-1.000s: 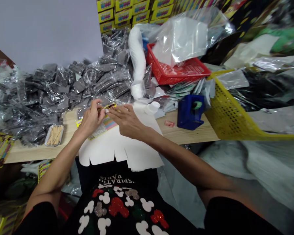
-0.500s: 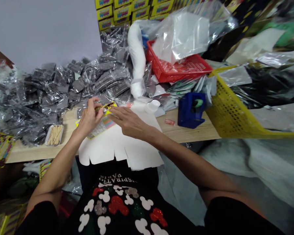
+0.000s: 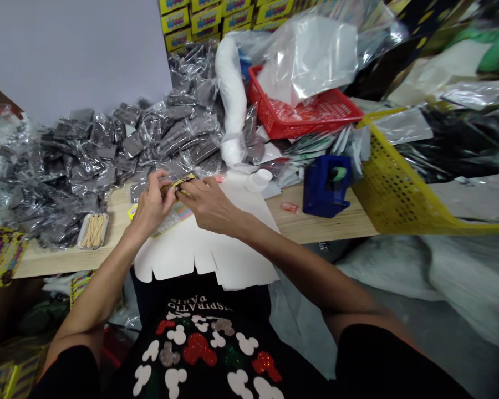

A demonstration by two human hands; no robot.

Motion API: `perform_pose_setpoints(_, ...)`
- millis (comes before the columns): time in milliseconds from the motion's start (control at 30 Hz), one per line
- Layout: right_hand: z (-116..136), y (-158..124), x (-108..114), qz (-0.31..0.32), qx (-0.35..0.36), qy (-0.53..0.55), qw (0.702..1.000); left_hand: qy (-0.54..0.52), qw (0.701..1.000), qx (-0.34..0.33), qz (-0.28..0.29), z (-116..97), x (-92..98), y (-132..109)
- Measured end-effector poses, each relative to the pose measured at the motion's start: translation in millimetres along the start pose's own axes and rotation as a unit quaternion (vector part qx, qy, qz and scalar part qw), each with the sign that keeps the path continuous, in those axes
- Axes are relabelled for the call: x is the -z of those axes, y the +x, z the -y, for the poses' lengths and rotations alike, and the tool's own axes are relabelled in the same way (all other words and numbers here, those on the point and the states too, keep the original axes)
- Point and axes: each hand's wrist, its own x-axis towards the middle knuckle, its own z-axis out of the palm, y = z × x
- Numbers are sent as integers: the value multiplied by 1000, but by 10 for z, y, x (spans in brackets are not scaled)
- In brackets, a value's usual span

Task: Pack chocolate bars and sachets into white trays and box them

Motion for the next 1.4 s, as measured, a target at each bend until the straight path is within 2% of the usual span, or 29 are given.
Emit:
perform_pose_setpoints(133,2,-100,-50,-35,6,14,999,-27,1000,12,-6,-7,39,19)
perform_pose_setpoints(300,-5,-145,-101,-9,22,-7,1000,-24,1000,9,14,5,27,38)
perform_pose_setpoints(500,42,-53,-71,-16,17,-23,999,-31,999,8,13,-10,11,13)
perform_pose_setpoints(633,84,57,-61,7,-7,-29,1000,-23,1000,6,8,-72,24,-9)
perform_pose_setpoints(733,148,164,-77,27,-30,-38,998,-76,997,19,12,-90,48,0)
perform_pose_setpoints(867,233,191,-55,11,-78,-7,997,-188,980,38,-50,-7,60,47)
perform_pose_setpoints(967,197,35,26,-49,-85,73,993,-226,969,58,-76,38,55,52)
perform_pose_setpoints(1100,-12,-245,134,-190,-166,148,956,-225,974,26,-14,-66,73,1)
perform_pose_setpoints(1167,-118,-327,135,-210,-198,178,941,-180,983,-4,46,-145,98,-18)
perform_pose_setpoints(1267,-174,-364,46,-161,-190,201,948,-80,989,-54,110,-193,122,-16)
perform_pose_setpoints(1400,-49,-341,-125,-78,-148,140,976,15,985,-119,125,-136,110,16)
